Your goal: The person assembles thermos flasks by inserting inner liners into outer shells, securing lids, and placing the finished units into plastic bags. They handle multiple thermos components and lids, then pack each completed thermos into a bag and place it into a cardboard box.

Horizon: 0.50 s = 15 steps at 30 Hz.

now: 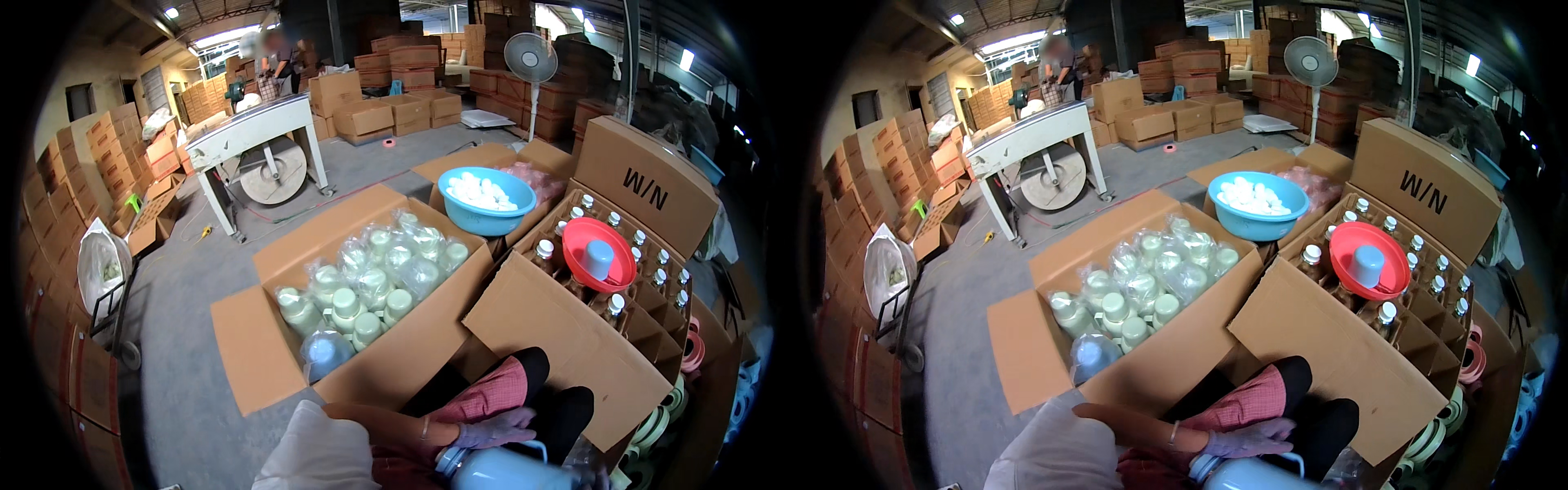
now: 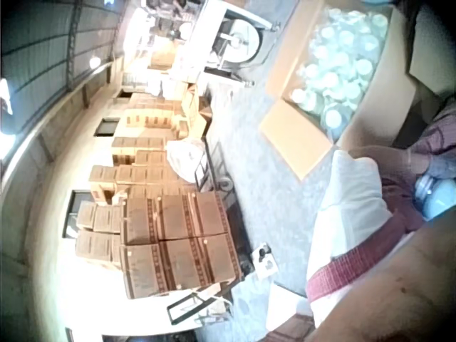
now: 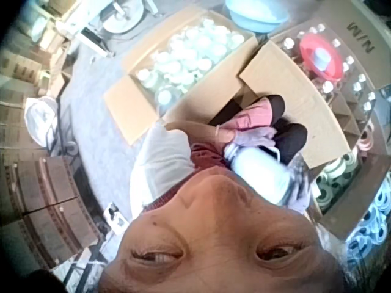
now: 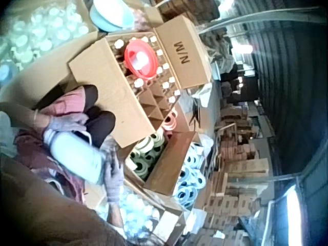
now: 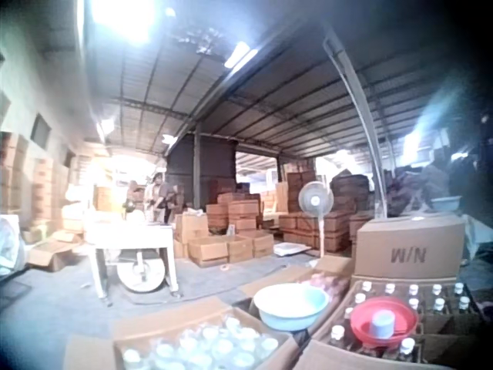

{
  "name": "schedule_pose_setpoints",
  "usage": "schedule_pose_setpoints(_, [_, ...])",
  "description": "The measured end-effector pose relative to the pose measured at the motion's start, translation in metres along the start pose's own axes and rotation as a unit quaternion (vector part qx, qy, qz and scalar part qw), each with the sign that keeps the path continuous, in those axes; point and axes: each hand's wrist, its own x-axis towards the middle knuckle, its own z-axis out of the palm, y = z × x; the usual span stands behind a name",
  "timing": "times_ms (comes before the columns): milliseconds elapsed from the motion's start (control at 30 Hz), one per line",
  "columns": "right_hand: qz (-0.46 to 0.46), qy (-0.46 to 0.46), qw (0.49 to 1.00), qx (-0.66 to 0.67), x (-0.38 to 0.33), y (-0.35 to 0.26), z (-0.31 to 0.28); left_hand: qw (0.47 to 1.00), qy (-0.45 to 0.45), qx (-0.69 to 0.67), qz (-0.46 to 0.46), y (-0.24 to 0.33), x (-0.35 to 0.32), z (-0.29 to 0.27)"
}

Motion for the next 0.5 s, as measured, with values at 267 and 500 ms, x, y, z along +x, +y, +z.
schedule_pose_setpoints(267, [0.025, 0.101, 0.961, 0.255, -0.004, 0.039, 0.046, 0.987, -0.139, -0.081, -0.03, 0.03, -0.038, -0.004])
schedule_pose_setpoints(500, [0.038, 0.129, 0.945, 0.297, -0.012, 0.06, 0.051, 0.944, 0.021, 0.07, 0.321, 0.061, -0.008, 0.008])
